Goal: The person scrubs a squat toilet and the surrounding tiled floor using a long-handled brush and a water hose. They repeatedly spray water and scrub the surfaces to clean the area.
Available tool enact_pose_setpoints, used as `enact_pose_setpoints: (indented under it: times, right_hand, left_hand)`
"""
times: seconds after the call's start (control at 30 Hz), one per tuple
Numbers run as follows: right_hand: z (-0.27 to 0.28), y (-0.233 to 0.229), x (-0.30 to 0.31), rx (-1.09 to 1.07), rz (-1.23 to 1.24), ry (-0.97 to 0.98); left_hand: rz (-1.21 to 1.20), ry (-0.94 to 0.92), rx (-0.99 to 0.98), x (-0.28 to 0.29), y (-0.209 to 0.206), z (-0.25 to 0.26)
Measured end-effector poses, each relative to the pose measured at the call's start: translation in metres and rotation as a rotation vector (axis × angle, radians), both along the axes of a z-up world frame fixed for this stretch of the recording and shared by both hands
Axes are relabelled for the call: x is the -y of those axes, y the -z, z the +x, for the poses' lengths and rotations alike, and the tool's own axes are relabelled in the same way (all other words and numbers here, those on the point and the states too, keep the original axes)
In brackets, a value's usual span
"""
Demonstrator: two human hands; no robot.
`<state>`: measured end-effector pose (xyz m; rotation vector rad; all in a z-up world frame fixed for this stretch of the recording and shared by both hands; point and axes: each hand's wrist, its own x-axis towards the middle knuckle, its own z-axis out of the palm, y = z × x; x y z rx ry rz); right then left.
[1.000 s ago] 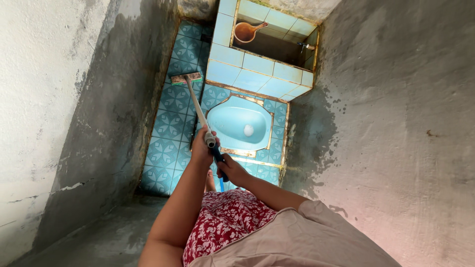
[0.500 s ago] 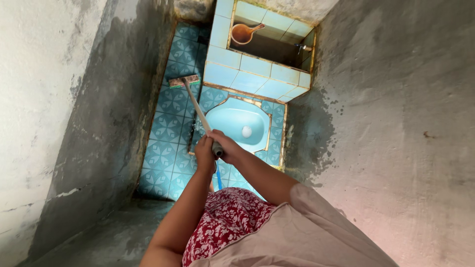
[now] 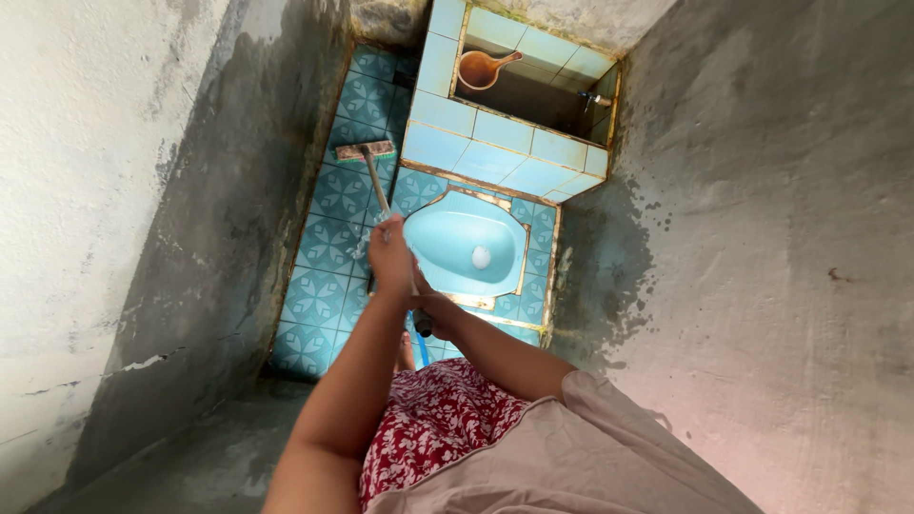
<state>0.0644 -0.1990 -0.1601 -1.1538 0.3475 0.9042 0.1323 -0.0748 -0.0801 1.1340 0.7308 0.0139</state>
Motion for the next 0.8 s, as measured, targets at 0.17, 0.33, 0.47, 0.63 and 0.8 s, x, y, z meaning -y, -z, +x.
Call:
enact_pose_setpoints:
  times: [0.17, 0.33, 0.47, 0.63, 0.8]
  right_hand:
    - [0.008, -0.021, -0.004, 0.043, 0.048, 0.014]
    - [0.020, -0.006, 0.004, -0.083, -0.001, 0.044]
    - [0.035, 0.006, 0.028, -0.113, -0.165, -0.010]
    - [-0.002, -0.015, 0.040, 0.002, -0.508, -0.196]
    - [-0.040, -0.045, 0.045, -0.265, -0.319, 0.005]
  left_hand:
    - [0.024, 0.078, 0.398, 0.010, 0.012, -0.020]
    - [0.605, 0.399, 0.270, -0.007, 0.033, -0.075]
    - [0.714, 0.604, -0.011, -0.022, 0.059, -0.076]
    - [0.810, 0.735, -0.137, -0.037, 0.092, -0.061]
    - [0.842, 0.797, -0.231, -0.050, 0.109, -0.052]
